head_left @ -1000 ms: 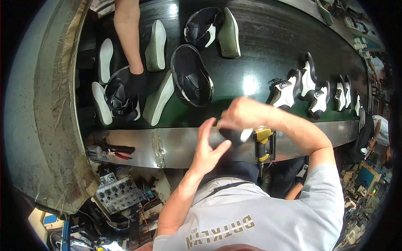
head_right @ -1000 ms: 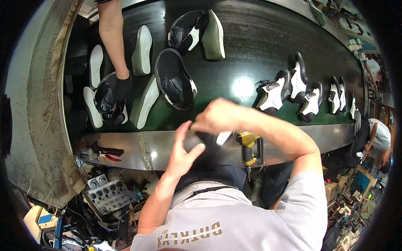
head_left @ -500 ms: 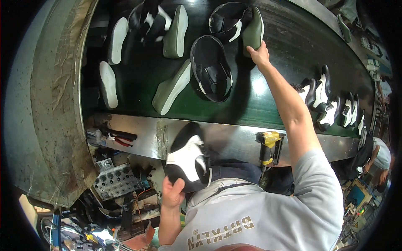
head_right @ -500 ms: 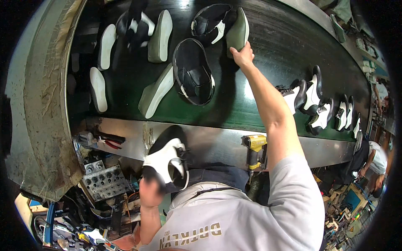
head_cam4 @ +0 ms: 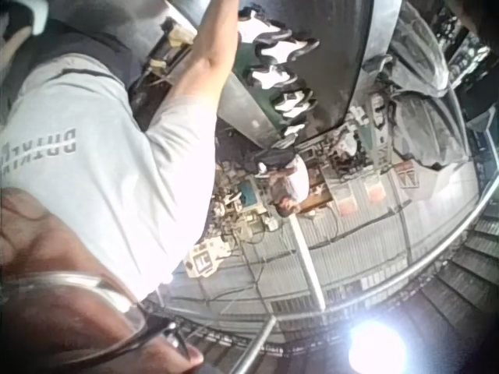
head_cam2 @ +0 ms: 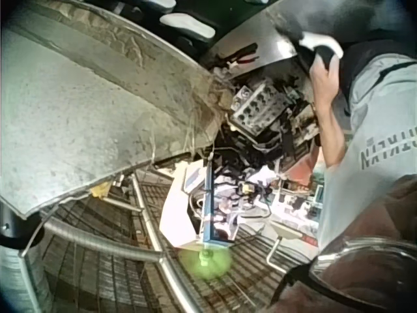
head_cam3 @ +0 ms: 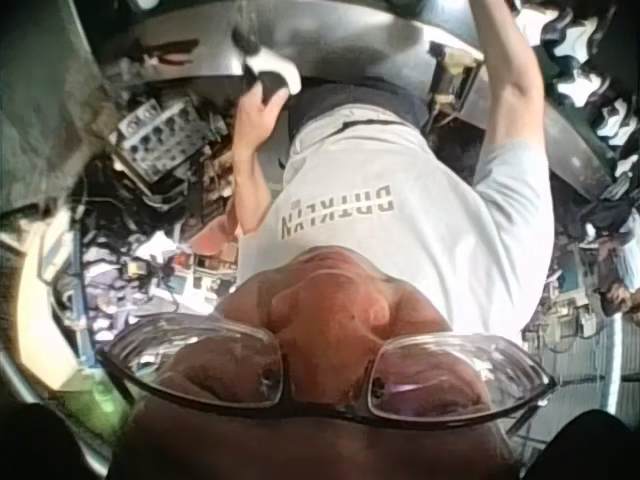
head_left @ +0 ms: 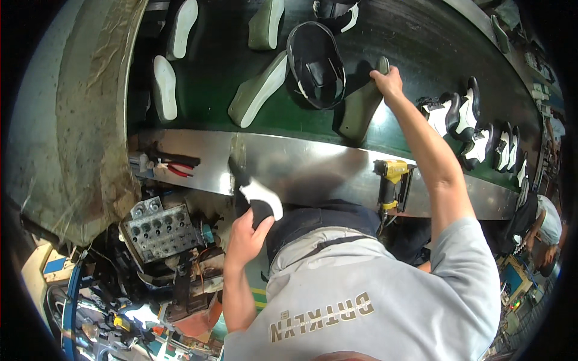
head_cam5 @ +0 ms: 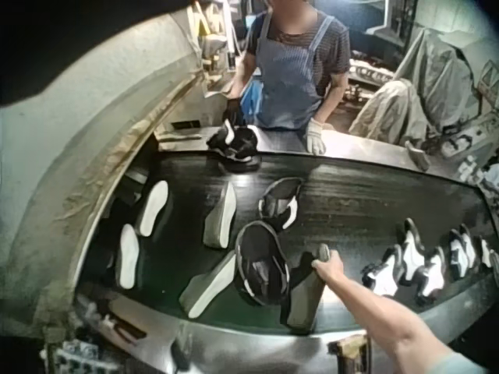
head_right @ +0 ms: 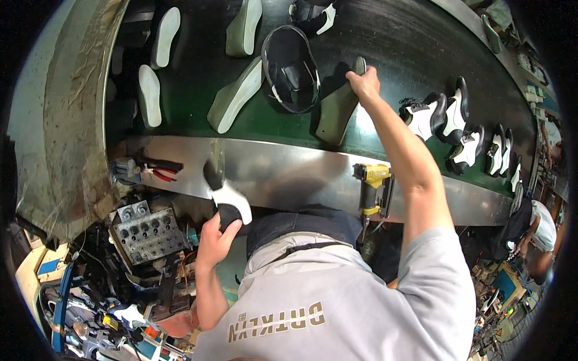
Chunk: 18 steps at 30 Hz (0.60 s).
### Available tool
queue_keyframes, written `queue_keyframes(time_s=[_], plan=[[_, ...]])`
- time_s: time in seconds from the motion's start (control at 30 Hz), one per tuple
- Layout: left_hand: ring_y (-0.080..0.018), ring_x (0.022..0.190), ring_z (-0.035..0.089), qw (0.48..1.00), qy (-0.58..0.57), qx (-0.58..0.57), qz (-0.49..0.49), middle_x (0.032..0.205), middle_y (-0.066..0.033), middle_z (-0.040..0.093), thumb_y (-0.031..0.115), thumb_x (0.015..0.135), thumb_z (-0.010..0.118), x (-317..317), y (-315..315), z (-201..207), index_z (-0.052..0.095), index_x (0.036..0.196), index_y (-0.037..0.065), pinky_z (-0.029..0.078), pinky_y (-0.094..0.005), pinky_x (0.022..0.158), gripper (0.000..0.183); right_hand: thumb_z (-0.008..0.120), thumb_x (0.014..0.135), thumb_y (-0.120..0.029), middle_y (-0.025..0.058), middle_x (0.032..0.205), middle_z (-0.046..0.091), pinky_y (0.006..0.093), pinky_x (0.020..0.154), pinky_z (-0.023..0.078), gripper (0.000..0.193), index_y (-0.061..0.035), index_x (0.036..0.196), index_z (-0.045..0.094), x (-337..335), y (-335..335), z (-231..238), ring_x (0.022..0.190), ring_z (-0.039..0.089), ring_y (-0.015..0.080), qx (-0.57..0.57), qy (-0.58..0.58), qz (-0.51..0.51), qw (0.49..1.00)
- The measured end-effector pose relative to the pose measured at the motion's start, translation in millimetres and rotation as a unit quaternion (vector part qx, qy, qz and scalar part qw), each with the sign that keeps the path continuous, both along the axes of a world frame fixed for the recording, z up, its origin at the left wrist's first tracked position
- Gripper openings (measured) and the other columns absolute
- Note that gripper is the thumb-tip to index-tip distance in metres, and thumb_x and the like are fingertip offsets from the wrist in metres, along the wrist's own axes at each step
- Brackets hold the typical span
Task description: The person repeatedly picks up a shoe upper and a sole from a conveyor belt, places them into a mechanical press, and operates the machine to bond the parts. The person then removes the assembled shoe and places it back on the belt. This cycle is repeated for multiple units throughout the clip.
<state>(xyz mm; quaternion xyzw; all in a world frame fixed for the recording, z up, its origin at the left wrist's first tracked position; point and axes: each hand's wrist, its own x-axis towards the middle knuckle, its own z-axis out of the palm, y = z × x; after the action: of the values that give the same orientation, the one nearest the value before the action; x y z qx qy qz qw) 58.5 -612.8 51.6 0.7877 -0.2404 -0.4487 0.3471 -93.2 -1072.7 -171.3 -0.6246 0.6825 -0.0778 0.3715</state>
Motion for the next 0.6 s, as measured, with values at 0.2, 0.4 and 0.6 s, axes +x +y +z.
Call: queue_keyframes(time_s=[0.2,0.4,0.6], plan=[[-0.0157,0.071,0.053,0.827,0.311,-0.345,0.315,0.080,-0.0028,0.057,0.036,0.098,0.056,-18,-5,-23,0.057,0.111,-0.002,0.048,-0.0363,0.075,0.040,0.072,0.086,-0.022,0.0134,0.112,0.063,0.0338,0.089,0.050,0.053,-0.0041,0.130,0.048,-7,84,118,0.101,0.062,0.0209,-0.021,-0.317,0.153,0.936],[-0.0133,0.067,0.043,0.689,0.531,-0.273,0.411,0.072,0.0010,0.045,0.030,0.102,0.047,-41,-2,-71,0.059,0.102,0.006,0.041,-0.0321,0.070,0.027,0.059,0.096,-0.031,0.0107,0.113,0.061,0.0335,0.087,0.052,0.043,-0.0084,0.132,0.048,-21,144,150,0.103,0.061,0.0196,0.193,-0.518,-0.097,0.828],[-0.0185,0.101,0.060,0.688,0.469,-0.202,0.515,0.109,-0.0060,0.063,0.026,0.102,0.046,-47,-30,-52,0.056,0.122,0.003,0.048,-0.0340,0.090,0.032,0.054,0.097,-0.025,0.0119,0.121,0.061,0.0331,0.090,0.053,0.036,-0.0075,0.128,0.053,-19,185,126,0.107,0.061,0.0201,0.315,-0.607,-0.131,0.718]])
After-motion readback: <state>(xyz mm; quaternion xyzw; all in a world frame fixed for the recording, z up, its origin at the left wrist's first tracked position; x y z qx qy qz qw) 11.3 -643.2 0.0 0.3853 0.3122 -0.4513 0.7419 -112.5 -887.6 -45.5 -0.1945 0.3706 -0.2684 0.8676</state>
